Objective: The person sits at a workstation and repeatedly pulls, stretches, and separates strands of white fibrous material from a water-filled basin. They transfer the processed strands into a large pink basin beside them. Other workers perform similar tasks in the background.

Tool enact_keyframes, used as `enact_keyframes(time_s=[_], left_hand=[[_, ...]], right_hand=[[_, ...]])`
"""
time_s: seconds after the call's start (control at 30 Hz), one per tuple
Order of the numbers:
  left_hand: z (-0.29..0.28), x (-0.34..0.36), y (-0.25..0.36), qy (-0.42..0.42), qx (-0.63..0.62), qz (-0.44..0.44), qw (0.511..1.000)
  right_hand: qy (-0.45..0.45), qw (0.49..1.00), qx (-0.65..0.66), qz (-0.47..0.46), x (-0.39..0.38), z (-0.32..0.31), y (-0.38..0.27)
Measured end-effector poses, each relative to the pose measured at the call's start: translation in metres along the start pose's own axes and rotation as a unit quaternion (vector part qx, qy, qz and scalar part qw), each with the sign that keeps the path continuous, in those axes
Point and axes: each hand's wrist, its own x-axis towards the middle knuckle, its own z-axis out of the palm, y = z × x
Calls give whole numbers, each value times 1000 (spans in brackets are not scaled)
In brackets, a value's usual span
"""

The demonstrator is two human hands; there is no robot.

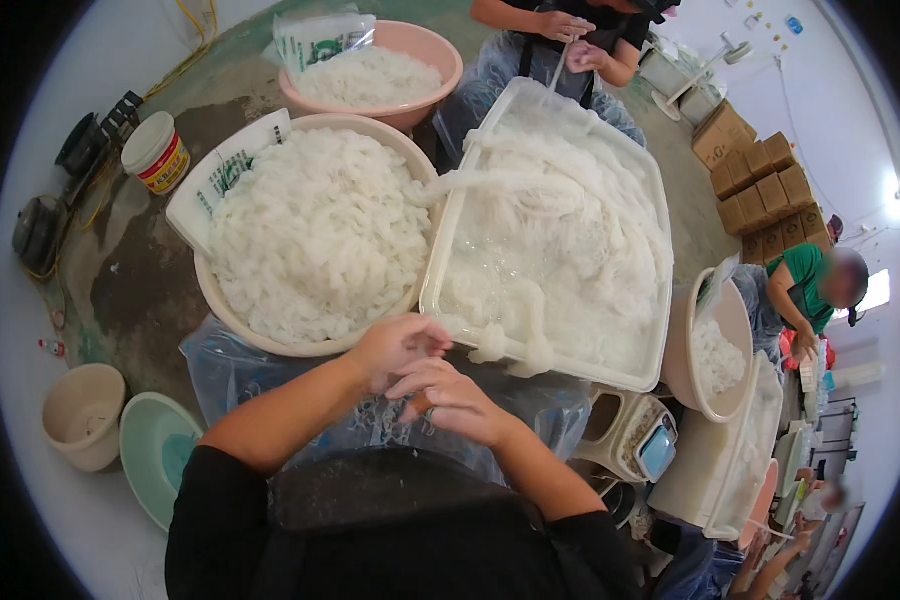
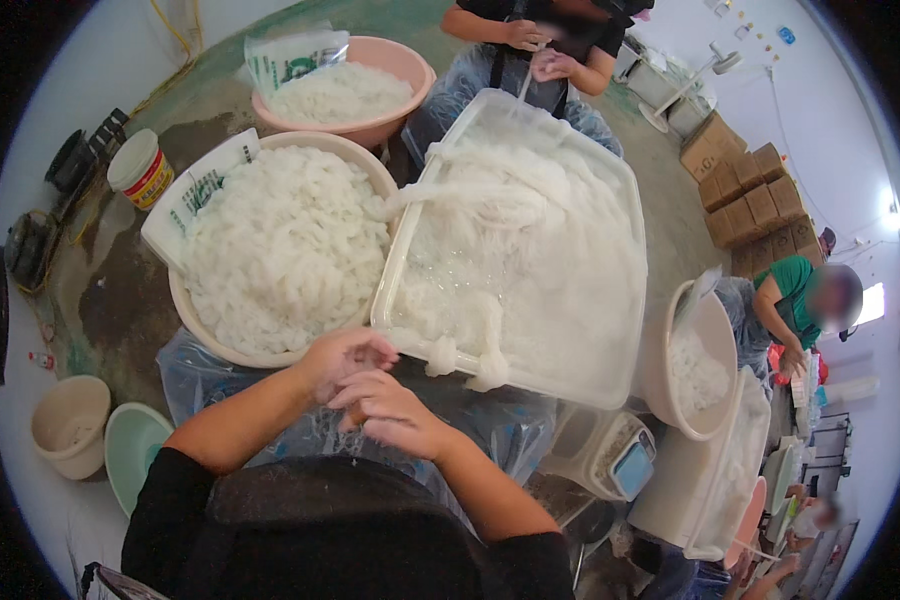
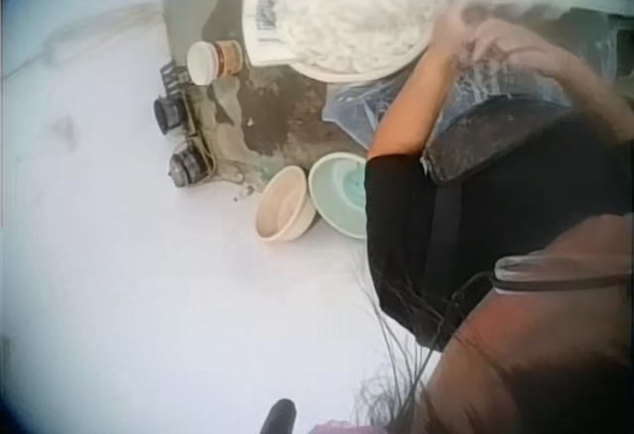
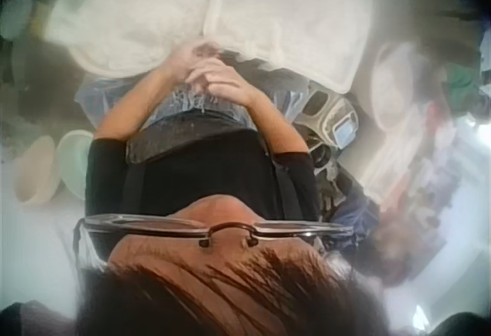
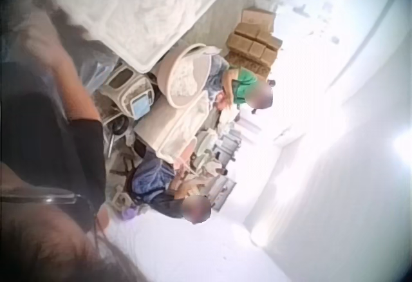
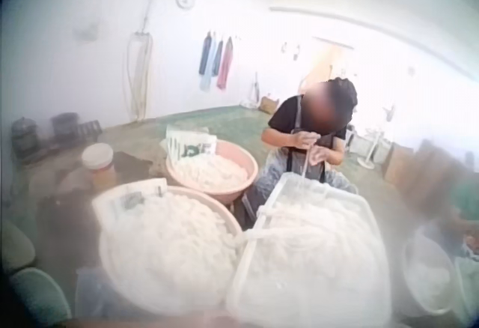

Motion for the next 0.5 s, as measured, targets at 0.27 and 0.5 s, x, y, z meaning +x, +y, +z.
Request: enact_keyframes(time_s=[0.27,0.5], left_hand=[[-22,4,-15,107,503,190,836],[-9,2,-18,128,196,4,972]], right_hand=[[129,969,-170,127,-37,8,81],[81,965,131,211,-42,9,75]])
